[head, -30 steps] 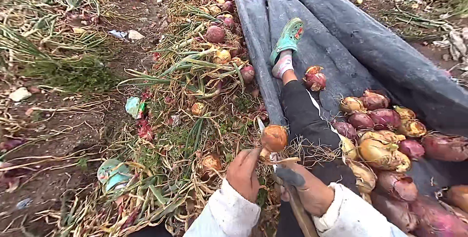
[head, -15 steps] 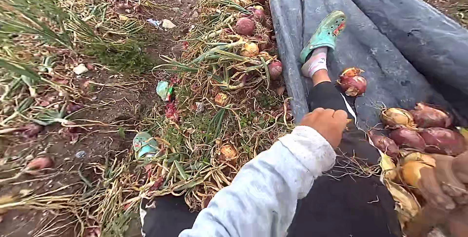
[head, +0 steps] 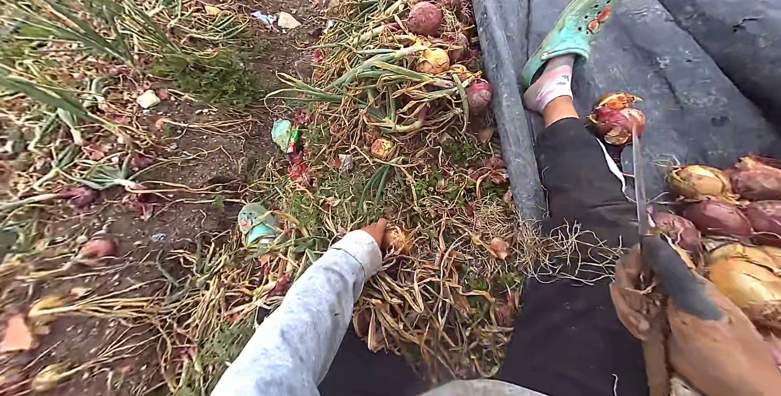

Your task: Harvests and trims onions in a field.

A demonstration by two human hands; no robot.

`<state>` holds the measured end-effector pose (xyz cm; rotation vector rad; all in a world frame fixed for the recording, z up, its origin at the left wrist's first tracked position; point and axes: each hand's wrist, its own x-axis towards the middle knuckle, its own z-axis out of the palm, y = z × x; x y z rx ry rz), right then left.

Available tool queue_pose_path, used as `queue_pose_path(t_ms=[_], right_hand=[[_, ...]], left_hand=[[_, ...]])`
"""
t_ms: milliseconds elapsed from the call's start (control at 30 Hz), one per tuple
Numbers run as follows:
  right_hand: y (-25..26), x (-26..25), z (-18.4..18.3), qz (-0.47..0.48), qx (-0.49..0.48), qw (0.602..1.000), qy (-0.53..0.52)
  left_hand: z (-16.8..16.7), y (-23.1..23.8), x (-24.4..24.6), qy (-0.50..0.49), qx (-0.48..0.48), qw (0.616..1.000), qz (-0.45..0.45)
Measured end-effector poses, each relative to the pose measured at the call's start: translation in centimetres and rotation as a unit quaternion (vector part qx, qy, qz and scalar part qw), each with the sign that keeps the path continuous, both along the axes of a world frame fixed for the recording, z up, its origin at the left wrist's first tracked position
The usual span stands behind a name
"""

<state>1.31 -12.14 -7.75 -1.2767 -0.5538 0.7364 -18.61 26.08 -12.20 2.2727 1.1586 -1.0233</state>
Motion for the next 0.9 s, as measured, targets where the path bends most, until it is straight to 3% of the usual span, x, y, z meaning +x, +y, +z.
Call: queue_pose_path(t_ms=[67,167,300,367,433,533,667,733,900], right_hand=[[1.0,-1.4,0.8,0.026,-0.022,0.999,0.020],[4.7,-4.4,5.5,-0.009,-0.158,0.982,0.103],[5.1,-5.0,3.1,0.106,-0.239,0.959,0.107],[5.6,-5.1,2.6,0.138,-0.269,0.947,0.107],[6.2,-5.1,2.3,0.160,-0.286,0.938,0.110],[7.7,-5.0,1.8,0.161,-0.286,0.938,0.109],[9.4,-4.8,3.1,0.071,-0.208,0.973,0.072],[9.3,-4.6,4.0,0.014,-0.145,0.989,0.017],[8.8,-4.6,3.6,-0.018,-0.082,0.993,-0.083]], left_hand=[[-1.1,0.0,-0.2,0.038,0.014,0.999,0.023],[0.5,-1.1,-0.2,0.045,-0.030,0.998,0.033],[2.6,-1.9,-1.8,-0.022,-0.065,0.996,0.050],[3.4,-3.0,-2.8,-0.127,-0.046,0.989,0.066],[3.5,-4.4,-4.1,-0.300,-0.012,0.949,0.096],[3.9,-7.6,-3.4,-0.547,-0.004,0.820,0.170],[8.3,-12.3,-0.6,-0.649,-0.169,0.700,0.243],[9.5,-13.9,0.0,-0.646,-0.202,0.671,0.301],[7.1,-13.7,-1.6,-0.662,-0.253,0.671,0.215]])
